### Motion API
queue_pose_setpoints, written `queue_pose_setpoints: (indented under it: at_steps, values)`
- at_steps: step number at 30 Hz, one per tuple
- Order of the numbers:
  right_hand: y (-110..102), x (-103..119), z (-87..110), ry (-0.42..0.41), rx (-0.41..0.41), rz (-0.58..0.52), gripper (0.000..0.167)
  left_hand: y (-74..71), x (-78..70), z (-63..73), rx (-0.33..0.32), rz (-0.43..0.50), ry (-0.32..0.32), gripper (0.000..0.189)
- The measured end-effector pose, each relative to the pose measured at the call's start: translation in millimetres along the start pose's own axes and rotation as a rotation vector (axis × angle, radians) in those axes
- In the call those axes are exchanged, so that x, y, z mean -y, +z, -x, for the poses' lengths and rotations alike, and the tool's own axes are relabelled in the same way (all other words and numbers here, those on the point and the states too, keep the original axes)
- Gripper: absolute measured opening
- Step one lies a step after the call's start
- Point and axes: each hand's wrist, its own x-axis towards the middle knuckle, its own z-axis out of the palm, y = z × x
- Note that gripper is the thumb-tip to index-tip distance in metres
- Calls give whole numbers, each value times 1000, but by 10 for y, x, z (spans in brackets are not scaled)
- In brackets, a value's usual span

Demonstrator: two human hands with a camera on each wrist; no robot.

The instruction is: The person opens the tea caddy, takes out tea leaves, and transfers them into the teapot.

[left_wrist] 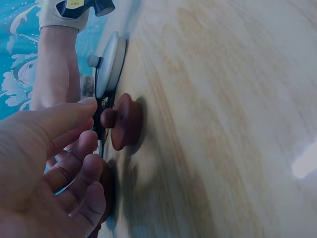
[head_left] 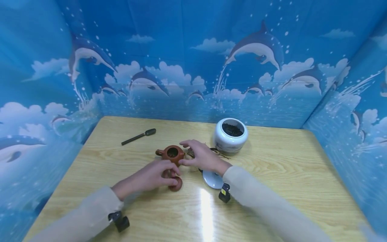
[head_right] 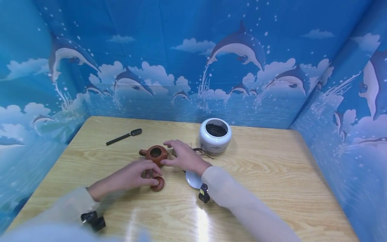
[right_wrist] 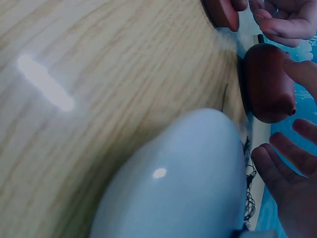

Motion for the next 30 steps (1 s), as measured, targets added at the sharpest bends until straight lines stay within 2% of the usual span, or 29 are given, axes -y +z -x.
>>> queue_pose_setpoints:
  at_steps: [6,17,30]
  values:
    - [73,-3,-18,-4,-11,42,73,49,-16,19,10,15,-34,21]
    - [136,-22,-45,-17,-45,29,64,114,35,30,16,3,-16,12]
    - [152,-2,-57,5,-57,19,60,114,46,35,2,-21,26,11]
